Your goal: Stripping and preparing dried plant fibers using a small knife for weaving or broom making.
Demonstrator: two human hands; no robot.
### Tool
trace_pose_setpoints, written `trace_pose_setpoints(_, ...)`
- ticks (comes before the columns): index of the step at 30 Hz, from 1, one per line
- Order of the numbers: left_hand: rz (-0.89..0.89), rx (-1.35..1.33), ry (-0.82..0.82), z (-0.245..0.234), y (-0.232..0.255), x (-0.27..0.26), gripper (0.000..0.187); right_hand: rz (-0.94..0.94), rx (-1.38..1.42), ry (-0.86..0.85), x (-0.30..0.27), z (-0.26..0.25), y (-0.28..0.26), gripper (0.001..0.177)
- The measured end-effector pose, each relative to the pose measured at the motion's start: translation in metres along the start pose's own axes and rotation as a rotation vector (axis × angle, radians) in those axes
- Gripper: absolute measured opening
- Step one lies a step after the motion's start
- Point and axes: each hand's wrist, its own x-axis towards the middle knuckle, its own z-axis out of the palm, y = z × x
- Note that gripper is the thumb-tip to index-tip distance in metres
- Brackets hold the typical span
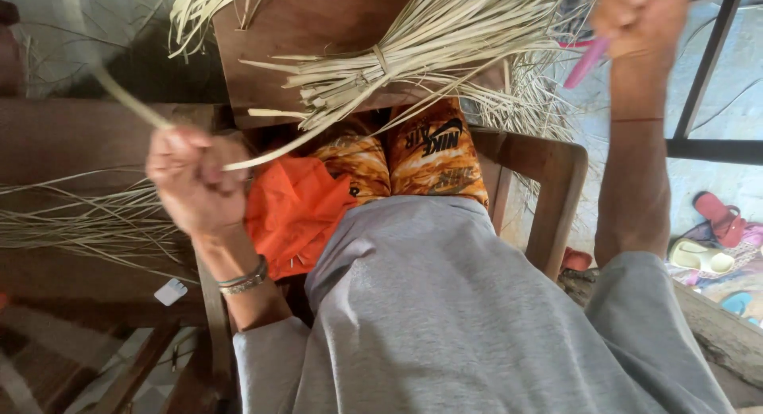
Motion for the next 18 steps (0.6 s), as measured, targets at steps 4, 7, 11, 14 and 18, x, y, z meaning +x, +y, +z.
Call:
trace_pose_setpoints(4, 0.167, 0.056, 0.033, -0.014, -0.002, 0.007, 0.017, -0.163, -0.083, 0.42, -0.028, 0.019, -0.019, 0.038)
trace_pose_setpoints(7, -0.049, 0.062, 0.102, 0.03, -0.019, 0.009, 0.012, 0.114, 0.23, 0.516, -0.019, 0.077, -0.011, 0.039)
trace_pose_setpoints(11, -0.117, -0.031, -0.187, 0.091, -0.045, 0.005, 0.013, 0.055, -0.357, 0.103, -0.011, 0.197, 0.021, 0.018)
trace_pose_setpoints(14, -0.131, -0.011, -0.319, 0.109, -0.057, -0.008, 0.02, 0.039, 0.324, 0.032, -0.008, 0.215, 0.033, 0.023)
trace_pose_setpoints(18, -0.114, 0.114, -0.306, 0.105, -0.076, -0.016, 0.018, -0.119, -0.088, 0.35, -0.004, 0.224, 0.016, 0.024)
